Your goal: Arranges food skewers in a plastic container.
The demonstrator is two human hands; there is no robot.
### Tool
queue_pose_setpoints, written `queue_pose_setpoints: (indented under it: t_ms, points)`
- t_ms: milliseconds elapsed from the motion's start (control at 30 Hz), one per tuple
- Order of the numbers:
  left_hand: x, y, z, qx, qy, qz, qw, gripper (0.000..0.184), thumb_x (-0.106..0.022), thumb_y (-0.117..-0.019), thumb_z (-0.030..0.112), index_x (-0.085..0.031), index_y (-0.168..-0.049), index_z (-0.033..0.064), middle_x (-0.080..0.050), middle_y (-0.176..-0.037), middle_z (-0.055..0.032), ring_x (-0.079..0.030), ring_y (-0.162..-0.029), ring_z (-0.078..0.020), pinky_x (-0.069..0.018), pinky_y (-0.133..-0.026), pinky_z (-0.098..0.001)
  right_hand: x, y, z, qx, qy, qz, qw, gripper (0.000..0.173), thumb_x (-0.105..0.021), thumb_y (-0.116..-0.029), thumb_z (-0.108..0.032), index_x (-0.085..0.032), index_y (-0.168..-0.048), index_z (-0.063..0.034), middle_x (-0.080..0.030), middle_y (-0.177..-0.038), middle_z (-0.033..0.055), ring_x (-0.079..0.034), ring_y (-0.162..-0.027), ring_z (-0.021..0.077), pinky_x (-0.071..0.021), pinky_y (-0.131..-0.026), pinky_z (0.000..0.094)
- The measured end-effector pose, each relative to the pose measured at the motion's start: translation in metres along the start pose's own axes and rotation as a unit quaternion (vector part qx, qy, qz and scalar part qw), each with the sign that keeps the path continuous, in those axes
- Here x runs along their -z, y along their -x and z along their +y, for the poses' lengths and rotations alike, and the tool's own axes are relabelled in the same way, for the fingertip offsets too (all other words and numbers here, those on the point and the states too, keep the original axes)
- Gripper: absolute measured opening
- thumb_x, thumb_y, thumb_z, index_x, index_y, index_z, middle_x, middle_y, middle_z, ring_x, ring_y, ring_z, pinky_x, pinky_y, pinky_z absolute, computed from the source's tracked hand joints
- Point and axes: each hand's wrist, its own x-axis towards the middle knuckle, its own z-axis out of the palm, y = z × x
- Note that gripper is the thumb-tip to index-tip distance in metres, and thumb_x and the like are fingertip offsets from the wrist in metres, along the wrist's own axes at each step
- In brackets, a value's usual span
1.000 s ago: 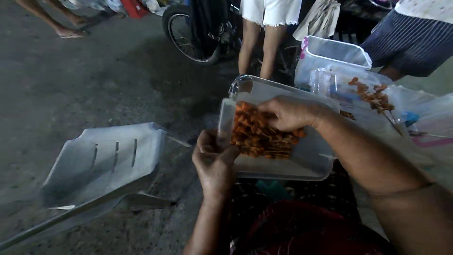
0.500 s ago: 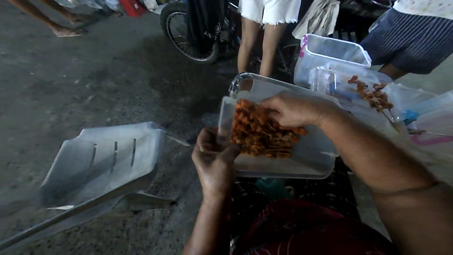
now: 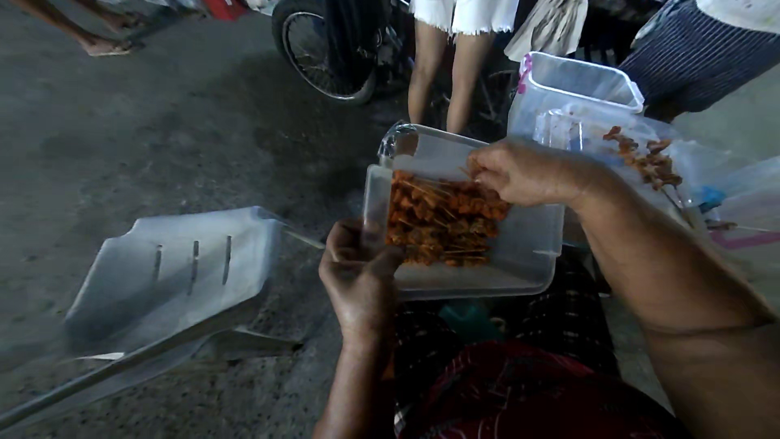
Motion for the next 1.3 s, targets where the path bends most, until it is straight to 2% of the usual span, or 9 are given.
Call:
queue_pose_setpoints:
  t_ms: [67,200,367,500,600,933,1133,1200,1300]
  points:
    - [0.002,-0.001,-0.001,-0.006,0.005,0.005,1.000,0.039,-0.064,-0.0666,-0.014,-0.062,-0.097,0.0106,-0.067,-0.081,0.0050,-0.066,-0.069,-0.0040,-0.0582,-0.059,-0.0215,0.006,0.016,-0.001,0.031,0.004,0.055,0.998,0.015,-0.053,-0.1023,-0.001,-0.067,-0.108,0.0020,-0.068,-0.091,0.0124,-0.066,-0.080,0.0190,-0.0556,-0.076,0.0364]
    - [0.008,-0.006,-0.004,-0.021,0.007,0.014,1.000,0.038,-0.065,-0.0676,-0.012,-0.060,-0.098,0.0105,-0.066,-0.081,0.0066,-0.066,-0.071,-0.0034,-0.0586,-0.063,-0.0215,0.024,0.068,0.009,0.107,-0.038,0.241,0.964,0.017,-0.050,-0.1022,-0.006,-0.067,-0.104,-0.0017,-0.066,-0.089,-0.0004,-0.058,-0.071,-0.0028,-0.0512,-0.064,0.0142]
    - [0.007,-0.008,-0.005,-0.053,-0.021,0.016,0.998,0.038,-0.063,-0.0687,-0.009,-0.057,-0.099,0.0122,-0.066,-0.082,0.0120,-0.066,-0.074,0.0005,-0.0584,-0.063,-0.0193,0.051,0.137,0.053,0.088,0.001,0.432,0.897,0.015,-0.053,-0.1036,-0.007,-0.065,-0.110,-0.0010,-0.070,-0.100,-0.0028,-0.064,-0.078,-0.0023,-0.0580,-0.070,0.0199]
    - [0.006,-0.008,-0.003,-0.064,-0.036,0.024,0.997,0.040,-0.062,-0.0674,-0.012,-0.055,-0.099,0.0118,-0.065,-0.083,0.0124,-0.065,-0.073,0.0017,-0.0571,-0.062,-0.0175,0.020,0.153,0.111,0.021,0.077,0.478,0.874,0.026,-0.048,-0.1040,-0.003,-0.066,-0.114,0.0130,-0.071,-0.109,0.0236,-0.071,-0.097,0.0197,-0.0590,-0.091,0.0361]
    - [0.006,-0.010,-0.004,-0.070,-0.028,0.024,0.997,0.040,-0.061,-0.0667,-0.012,-0.055,-0.098,0.0137,-0.065,-0.082,0.0133,-0.065,-0.073,0.0018,-0.0569,-0.062,-0.0178,-0.007,0.166,0.142,0.000,0.118,0.512,0.851,0.023,-0.052,-0.1036,-0.002,-0.069,-0.111,0.0136,-0.071,-0.109,0.0276,-0.071,-0.105,0.0265,-0.0564,-0.098,0.0363]
    - [0.008,-0.008,-0.007,-0.056,-0.033,0.015,0.998,0.040,-0.062,-0.0669,-0.009,-0.056,-0.100,0.0134,-0.065,-0.084,0.0123,-0.066,-0.075,0.0001,-0.0582,-0.062,-0.0201,-0.037,0.204,0.149,-0.103,0.063,0.400,0.908,0.021,-0.058,-0.0982,0.004,-0.072,-0.113,0.0094,-0.070,-0.119,0.0259,-0.068,-0.116,0.0322,-0.0539,-0.104,0.0418]
    - [0.009,-0.006,-0.004,-0.057,-0.012,0.017,0.998,0.040,-0.064,-0.0682,-0.011,-0.057,-0.099,0.0126,-0.067,-0.083,0.0101,-0.067,-0.076,-0.0020,-0.0590,-0.066,-0.0213,-0.018,0.216,0.117,-0.207,0.101,0.310,0.923,0.044,-0.048,-0.0890,0.018,-0.071,-0.123,0.0018,-0.064,-0.136,0.0209,-0.046,-0.140,0.0463,-0.0378,-0.115,0.0612]
    - [0.009,-0.005,-0.003,-0.057,-0.008,0.021,0.998,0.041,-0.064,-0.0665,-0.012,-0.058,-0.097,0.0144,-0.068,-0.081,0.0101,-0.067,-0.073,-0.0019,-0.0594,-0.063,-0.0214,-0.015,0.211,0.096,-0.169,0.120,0.329,0.921,0.038,-0.045,-0.0919,0.011,-0.069,-0.122,0.0062,-0.064,-0.134,0.0257,-0.048,-0.138,0.0485,-0.0377,-0.116,0.0593]
    - [0.010,-0.003,0.000,-0.067,-0.005,0.012,0.998,0.043,-0.065,-0.0660,-0.012,-0.061,-0.096,0.0182,-0.068,-0.080,0.0126,-0.067,-0.072,-0.0006,-0.0595,-0.062,-0.0208,-0.021,0.183,0.055,-0.026,0.088,0.358,0.929,0.026,-0.051,-0.0992,-0.004,-0.070,-0.109,0.0111,-0.070,-0.118,0.0255,-0.062,-0.124,0.0352,-0.0471,-0.111,0.0446]
